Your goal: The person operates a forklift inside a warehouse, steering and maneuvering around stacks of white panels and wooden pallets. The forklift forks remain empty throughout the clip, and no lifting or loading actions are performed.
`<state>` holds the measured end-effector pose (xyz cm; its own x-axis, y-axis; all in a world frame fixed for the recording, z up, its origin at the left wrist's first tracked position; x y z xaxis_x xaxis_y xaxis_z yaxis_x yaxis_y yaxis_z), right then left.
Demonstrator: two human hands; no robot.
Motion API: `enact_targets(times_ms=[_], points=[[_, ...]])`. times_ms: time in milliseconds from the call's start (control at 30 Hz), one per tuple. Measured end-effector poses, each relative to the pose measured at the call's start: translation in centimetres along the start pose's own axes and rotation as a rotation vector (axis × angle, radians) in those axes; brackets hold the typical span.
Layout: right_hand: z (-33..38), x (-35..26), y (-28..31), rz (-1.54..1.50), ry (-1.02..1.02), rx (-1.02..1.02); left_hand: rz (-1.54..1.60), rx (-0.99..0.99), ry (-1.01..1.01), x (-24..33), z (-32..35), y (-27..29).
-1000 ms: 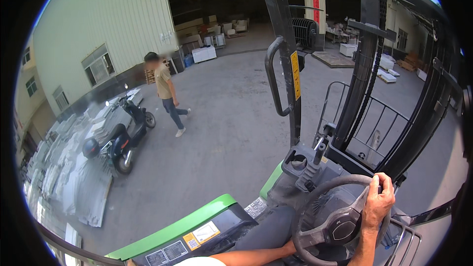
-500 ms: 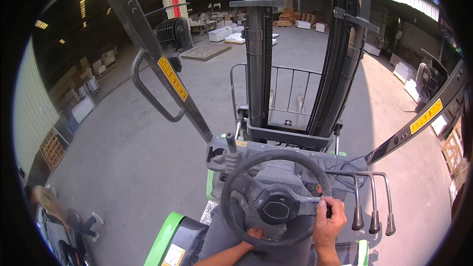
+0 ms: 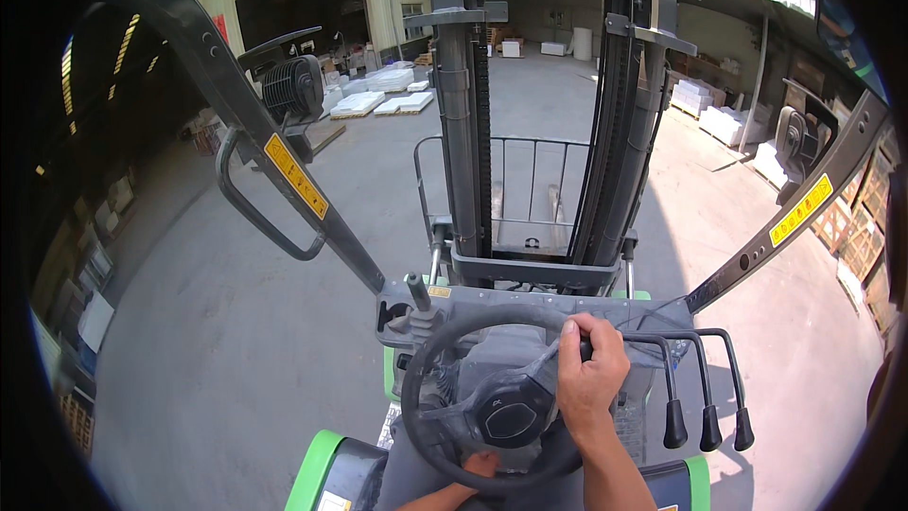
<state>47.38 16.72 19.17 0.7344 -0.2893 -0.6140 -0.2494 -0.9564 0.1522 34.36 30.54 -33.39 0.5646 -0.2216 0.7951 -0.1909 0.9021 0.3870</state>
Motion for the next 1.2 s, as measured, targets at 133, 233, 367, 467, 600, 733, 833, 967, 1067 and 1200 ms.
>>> enact_targets(times_ms=[133,233,367,467,600,733,833,967,1067,1200], points=[[-1.2,-4.4,-5.4,-0.075,0.121,-0.034,0.036,0.03,-0.061,-0.7,0.4,0.6],[0.7,-7.7,-9.4,-0.118,0.183,-0.106,0.04,0.02,-0.06,-0.3,0.6,1.0],[5.8,-11.1,-12.4,-0.197,0.239,-0.219,0.011,0.002,-0.067,0.3,0.5,0.9],[11.4,-12.5,-11.7,-0.235,0.234,-0.351,-0.026,0.005,-0.092,0.5,0.6,1.4],[17.3,-11.4,-7.4,-0.285,0.185,-0.44,-0.078,0.003,-0.141,0.2,0.3,1.9],[18.1,-8.4,-1.3,-0.234,0.081,-0.508,-0.121,-0.002,-0.206,0.0,-0.3,1.9],[16.0,-6.2,1.9,-0.141,0.046,-0.46,-0.264,0.003,-0.351,1.3,0.3,2.3],[13.4,-2.7,4.6,0.009,0.015,-0.169,0.262,-0.056,0.149,-1.7,0.9,2.0],[11.0,0.6,4.5,0.018,-0.235,-0.068,0.308,-0.08,0.095,-2.6,1.4,2.8],[5.9,-1.4,-0.1,-0.089,-0.312,0.032,0.375,-0.052,-0.013,-0.6,4.3,4.0]])
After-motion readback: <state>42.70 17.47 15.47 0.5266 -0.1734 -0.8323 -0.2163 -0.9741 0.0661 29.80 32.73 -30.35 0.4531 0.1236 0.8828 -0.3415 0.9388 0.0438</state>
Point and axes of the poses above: each hand's wrist, its own z-axis away from the middle knuckle, its own y-axis out of the back of the hand, x = y × z, the point moved 10 cm from there along -z, towards the middle knuckle, and after that the axes turned 7 degrees about -z, right-handed, at the moved point
